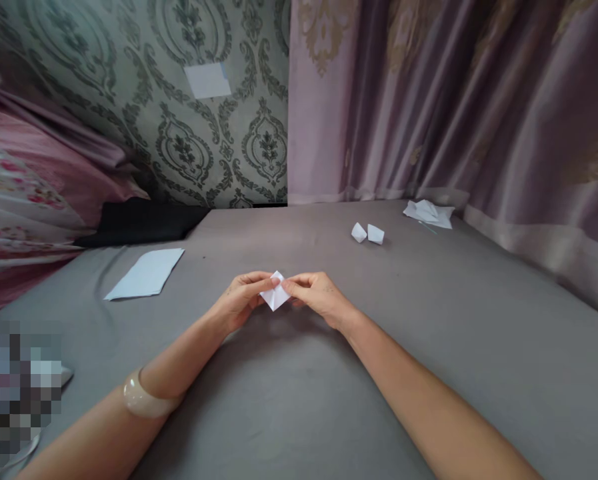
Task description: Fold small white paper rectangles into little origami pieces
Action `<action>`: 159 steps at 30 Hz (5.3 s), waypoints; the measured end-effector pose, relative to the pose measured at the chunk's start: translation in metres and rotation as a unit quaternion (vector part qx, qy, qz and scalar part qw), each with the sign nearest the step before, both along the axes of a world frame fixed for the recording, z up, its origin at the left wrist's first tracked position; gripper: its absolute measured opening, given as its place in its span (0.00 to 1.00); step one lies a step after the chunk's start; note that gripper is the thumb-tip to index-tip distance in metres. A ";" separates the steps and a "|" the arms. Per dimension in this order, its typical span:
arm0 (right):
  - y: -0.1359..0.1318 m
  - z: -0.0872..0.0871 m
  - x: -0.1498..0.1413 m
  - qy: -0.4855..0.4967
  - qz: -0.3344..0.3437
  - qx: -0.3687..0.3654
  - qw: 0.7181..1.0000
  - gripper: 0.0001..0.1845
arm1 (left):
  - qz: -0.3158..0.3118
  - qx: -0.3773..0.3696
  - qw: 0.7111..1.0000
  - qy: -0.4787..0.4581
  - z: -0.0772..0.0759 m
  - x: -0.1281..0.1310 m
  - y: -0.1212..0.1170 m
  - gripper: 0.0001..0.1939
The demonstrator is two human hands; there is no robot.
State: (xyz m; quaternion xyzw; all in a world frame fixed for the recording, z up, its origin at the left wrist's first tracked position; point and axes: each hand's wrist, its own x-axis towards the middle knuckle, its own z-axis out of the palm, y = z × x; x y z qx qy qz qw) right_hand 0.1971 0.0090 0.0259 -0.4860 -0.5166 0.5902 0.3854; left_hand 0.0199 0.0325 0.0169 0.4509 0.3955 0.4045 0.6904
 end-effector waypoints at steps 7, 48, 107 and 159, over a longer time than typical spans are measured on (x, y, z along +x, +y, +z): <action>-0.001 -0.002 -0.002 -0.016 -0.010 0.017 1.000 0.19 | 0.001 0.010 1.000 0.022 0.002 0.002 -0.005 0.12; 0.001 -0.008 0.002 0.012 0.006 -0.086 0.996 0.14 | -0.005 0.031 0.998 0.052 -0.006 0.005 -0.003 0.14; -0.028 -0.010 0.004 -0.510 0.146 0.364 0.766 0.21 | -0.110 0.433 0.750 0.488 -0.014 -0.004 -0.008 0.13; -0.031 -0.026 -0.001 -0.334 -0.096 0.176 0.921 0.08 | -0.068 0.342 0.794 0.497 -0.012 -0.015 -0.013 0.12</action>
